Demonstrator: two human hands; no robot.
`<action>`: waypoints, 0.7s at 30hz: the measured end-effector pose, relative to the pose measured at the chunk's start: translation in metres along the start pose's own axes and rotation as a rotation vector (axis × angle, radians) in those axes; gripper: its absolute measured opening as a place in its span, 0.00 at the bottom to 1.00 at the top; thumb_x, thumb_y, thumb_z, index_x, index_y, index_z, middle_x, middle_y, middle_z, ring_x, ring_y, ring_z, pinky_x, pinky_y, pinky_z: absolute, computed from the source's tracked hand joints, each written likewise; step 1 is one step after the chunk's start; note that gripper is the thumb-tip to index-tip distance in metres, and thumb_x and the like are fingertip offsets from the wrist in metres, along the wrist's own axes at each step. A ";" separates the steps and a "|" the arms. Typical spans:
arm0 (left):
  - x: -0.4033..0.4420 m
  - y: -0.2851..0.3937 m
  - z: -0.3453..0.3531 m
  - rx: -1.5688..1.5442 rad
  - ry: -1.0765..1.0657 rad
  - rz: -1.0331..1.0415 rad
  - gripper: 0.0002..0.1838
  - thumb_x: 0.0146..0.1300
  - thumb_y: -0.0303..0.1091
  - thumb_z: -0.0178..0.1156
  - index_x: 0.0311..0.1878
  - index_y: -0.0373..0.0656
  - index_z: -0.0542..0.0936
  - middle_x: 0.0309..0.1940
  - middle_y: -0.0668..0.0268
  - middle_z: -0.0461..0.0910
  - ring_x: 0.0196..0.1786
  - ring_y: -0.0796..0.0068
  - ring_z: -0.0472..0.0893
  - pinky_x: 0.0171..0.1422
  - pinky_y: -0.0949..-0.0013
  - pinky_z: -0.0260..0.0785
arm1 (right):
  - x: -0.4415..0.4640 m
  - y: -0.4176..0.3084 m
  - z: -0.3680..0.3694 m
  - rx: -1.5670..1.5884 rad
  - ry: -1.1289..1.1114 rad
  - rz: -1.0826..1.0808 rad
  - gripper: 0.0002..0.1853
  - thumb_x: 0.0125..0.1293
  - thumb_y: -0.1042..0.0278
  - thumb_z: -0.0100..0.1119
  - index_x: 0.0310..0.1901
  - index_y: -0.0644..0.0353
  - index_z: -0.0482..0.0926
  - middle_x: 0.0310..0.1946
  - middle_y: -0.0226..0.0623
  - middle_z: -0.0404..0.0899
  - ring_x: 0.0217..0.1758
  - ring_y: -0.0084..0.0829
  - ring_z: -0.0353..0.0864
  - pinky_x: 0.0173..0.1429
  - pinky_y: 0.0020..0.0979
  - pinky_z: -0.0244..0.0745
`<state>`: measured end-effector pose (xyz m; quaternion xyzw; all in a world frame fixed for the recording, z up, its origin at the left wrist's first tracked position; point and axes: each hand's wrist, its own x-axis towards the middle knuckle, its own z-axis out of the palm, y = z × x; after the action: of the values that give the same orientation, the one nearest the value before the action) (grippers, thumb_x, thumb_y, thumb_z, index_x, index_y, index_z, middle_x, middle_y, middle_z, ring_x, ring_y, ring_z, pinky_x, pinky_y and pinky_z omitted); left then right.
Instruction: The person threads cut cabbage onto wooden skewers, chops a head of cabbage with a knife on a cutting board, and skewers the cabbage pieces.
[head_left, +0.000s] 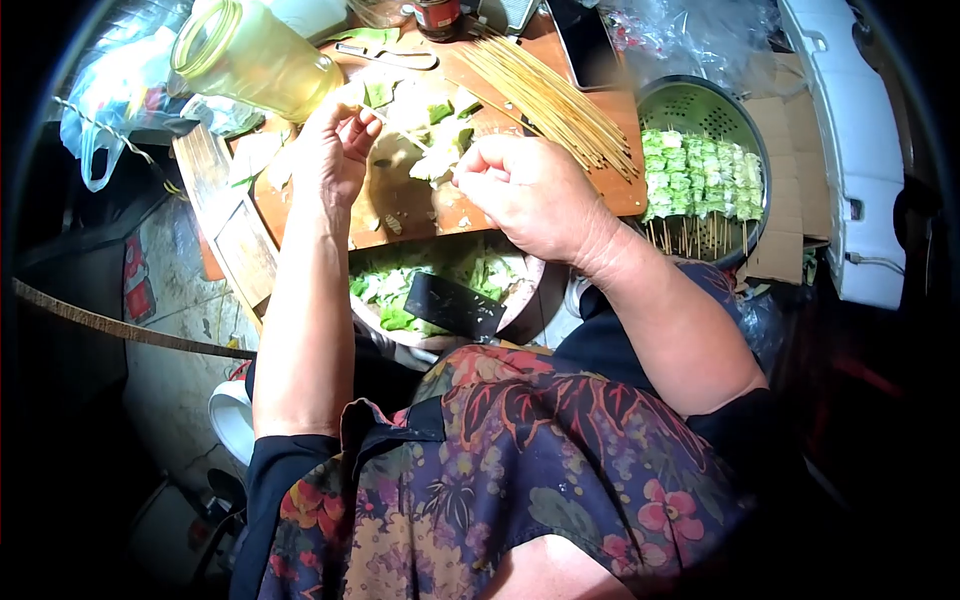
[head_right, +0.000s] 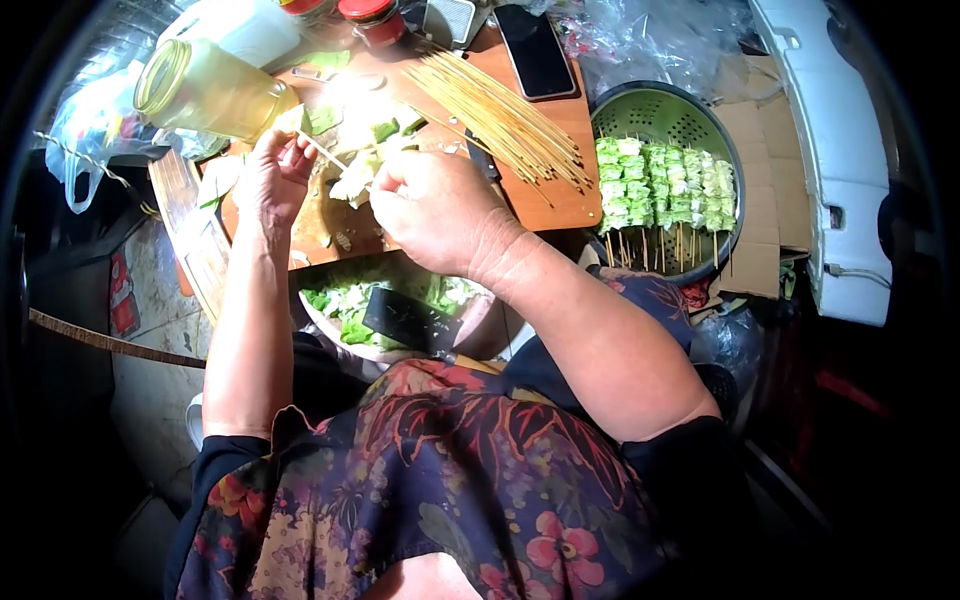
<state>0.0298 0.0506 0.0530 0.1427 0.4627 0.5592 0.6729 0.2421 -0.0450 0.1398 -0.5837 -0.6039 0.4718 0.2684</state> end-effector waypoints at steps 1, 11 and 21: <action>-0.002 0.002 -0.001 0.011 -0.001 0.016 0.11 0.56 0.25 0.60 0.43 0.37 0.73 0.32 0.62 0.77 0.31 0.72 0.80 0.38 0.71 0.83 | 0.000 -0.001 0.001 0.011 -0.010 -0.004 0.09 0.63 0.66 0.59 0.34 0.65 0.80 0.20 0.24 0.72 0.23 0.15 0.68 0.29 0.22 0.66; -0.016 0.010 -0.004 0.226 -0.075 0.270 0.12 0.61 0.24 0.61 0.47 0.36 0.73 0.34 0.60 0.78 0.32 0.71 0.81 0.39 0.67 0.81 | -0.001 -0.003 0.008 -0.007 -0.024 -0.024 0.08 0.62 0.67 0.58 0.34 0.64 0.80 0.18 0.24 0.71 0.22 0.15 0.67 0.28 0.23 0.65; -0.032 0.020 0.013 0.462 -0.100 0.410 0.14 0.60 0.28 0.65 0.47 0.35 0.75 0.37 0.61 0.80 0.33 0.72 0.82 0.41 0.70 0.78 | -0.010 -0.003 0.015 0.113 0.035 -0.062 0.06 0.64 0.69 0.56 0.33 0.62 0.78 0.16 0.21 0.70 0.20 0.13 0.64 0.26 0.22 0.62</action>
<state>0.0297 0.0337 0.0888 0.4095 0.5055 0.5557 0.5176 0.2294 -0.0583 0.1384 -0.5568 -0.5894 0.4863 0.3258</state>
